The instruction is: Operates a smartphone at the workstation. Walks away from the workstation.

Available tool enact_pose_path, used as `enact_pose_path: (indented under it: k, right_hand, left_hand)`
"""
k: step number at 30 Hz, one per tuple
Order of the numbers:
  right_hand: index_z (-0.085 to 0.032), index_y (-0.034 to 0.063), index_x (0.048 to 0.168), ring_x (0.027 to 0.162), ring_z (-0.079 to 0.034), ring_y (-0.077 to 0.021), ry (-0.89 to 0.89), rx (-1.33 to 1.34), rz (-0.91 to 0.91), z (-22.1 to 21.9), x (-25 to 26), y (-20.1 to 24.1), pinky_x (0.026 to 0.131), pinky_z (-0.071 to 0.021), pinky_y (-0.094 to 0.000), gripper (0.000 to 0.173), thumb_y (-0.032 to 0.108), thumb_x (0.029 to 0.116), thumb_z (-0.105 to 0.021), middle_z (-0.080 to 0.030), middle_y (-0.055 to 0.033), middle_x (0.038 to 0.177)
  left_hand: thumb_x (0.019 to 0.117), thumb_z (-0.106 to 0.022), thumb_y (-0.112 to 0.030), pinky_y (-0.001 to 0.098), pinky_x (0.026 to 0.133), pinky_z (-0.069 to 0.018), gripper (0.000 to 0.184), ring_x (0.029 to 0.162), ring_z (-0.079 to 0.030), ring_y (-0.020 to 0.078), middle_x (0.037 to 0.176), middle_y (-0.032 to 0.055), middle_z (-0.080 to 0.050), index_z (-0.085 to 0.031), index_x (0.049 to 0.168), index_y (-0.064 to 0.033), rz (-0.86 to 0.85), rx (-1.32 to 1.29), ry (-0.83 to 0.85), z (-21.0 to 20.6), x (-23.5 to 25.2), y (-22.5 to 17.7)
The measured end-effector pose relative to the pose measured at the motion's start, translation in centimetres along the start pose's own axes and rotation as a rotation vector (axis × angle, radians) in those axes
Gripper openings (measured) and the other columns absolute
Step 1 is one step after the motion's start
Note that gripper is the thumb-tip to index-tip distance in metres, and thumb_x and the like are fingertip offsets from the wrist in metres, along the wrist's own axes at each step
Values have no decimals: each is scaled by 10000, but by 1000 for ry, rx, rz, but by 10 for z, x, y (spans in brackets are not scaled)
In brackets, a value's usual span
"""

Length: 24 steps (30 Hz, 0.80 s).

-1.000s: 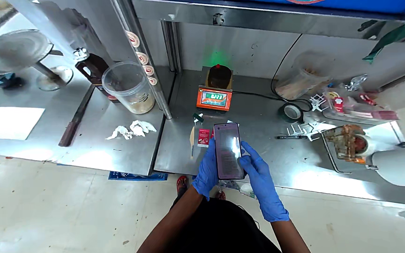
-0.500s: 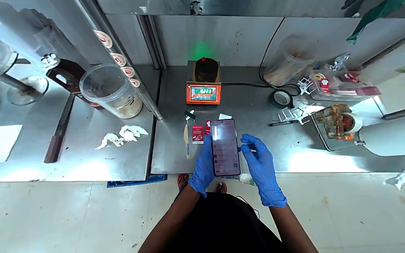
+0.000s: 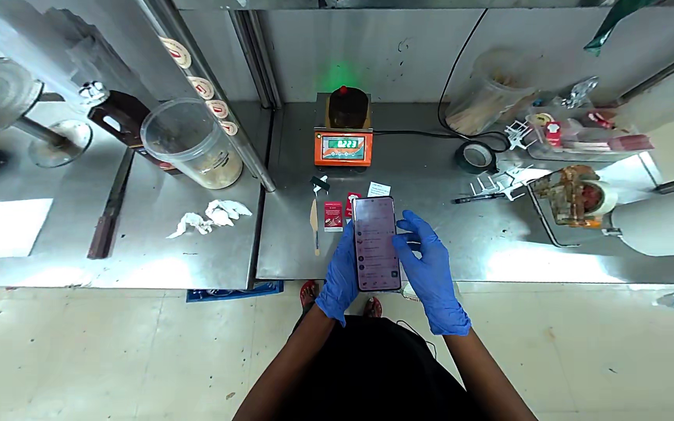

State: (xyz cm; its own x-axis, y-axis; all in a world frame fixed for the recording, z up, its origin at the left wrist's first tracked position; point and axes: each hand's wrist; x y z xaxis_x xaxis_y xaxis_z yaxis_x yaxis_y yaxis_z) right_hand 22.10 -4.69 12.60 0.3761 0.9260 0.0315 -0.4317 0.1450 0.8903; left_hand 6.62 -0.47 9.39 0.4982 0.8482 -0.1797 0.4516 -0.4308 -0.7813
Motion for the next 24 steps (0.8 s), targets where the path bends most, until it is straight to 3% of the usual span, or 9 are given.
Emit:
enact_pose_path:
  k: [3,6,13,16,19,21,24]
  right_hand:
    - [-456,181,1521,1017,-670,-169,22,8,-51,-1,-1,4,800,-578,-378,578,341,985,-603,-648,-67,1287]
    - [-408,250,1560,934,-684,-223,20,-102,-109,-4,0,8,709,-580,-455,661,389,966,-661,-644,-98,1250]
    - [-543,113,1426,877,-674,-168,0,241,-170,15,-12,6,701,-573,-356,442,326,1052,-442,-692,-50,1068]
    - [-619,88,1314,752,-672,-155,79,308,-230,15,-16,-4,641,-561,-312,350,244,1071,-421,-721,-47,963]
    - [-696,78,1120,677,-662,-140,143,346,-260,12,-22,-9,641,-577,-318,303,229,1064,-440,-708,-40,841]
    - [-699,75,1079,687,-662,-134,189,397,-283,11,-24,-9,654,-581,-309,295,222,1056,-445,-699,-39,822]
    - [-691,48,1125,757,-715,-177,257,514,-308,12,-27,-9,701,-626,-335,298,195,1042,-446,-730,-82,903]
  left_hand:
    - [1105,-179,-489,359,897,-594,507,1108,-668,110,1298,-14,-660,-450,1493,-304,7,-6,18,0,-4,3]
    - [1106,-192,-475,362,929,-582,507,1129,-659,114,1317,-7,-650,-435,1509,-285,-8,-10,42,-1,-5,10]
    - [1107,-188,-472,365,896,-596,501,1106,-670,111,1284,-16,-669,-469,1481,-295,2,-31,-13,-4,-8,6]
    - [1104,-186,-490,355,892,-598,510,1107,-672,101,1291,-28,-668,-467,1482,-296,5,-19,-52,-5,-8,2]
    - [1099,-185,-518,371,904,-592,533,1130,-665,120,1316,-15,-660,-466,1488,-285,12,15,-91,-5,-9,-2]
    - [1094,-189,-540,402,924,-585,548,1167,-656,157,1357,3,-644,-454,1506,-293,4,41,-90,-4,-9,-4]
    - [1095,-179,-537,425,942,-579,562,1192,-652,194,1375,31,-637,-452,1509,-272,-9,-5,-90,-6,-5,-9]
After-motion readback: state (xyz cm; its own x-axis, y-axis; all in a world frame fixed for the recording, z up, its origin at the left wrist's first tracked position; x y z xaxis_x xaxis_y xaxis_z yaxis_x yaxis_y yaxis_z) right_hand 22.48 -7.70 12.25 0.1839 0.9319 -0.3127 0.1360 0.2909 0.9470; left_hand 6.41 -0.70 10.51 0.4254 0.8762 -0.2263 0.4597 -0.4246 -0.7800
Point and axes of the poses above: each hand's wrist, its own x-axis towards the middle knuckle, its own z-axis out of the back of the hand, y = z × x
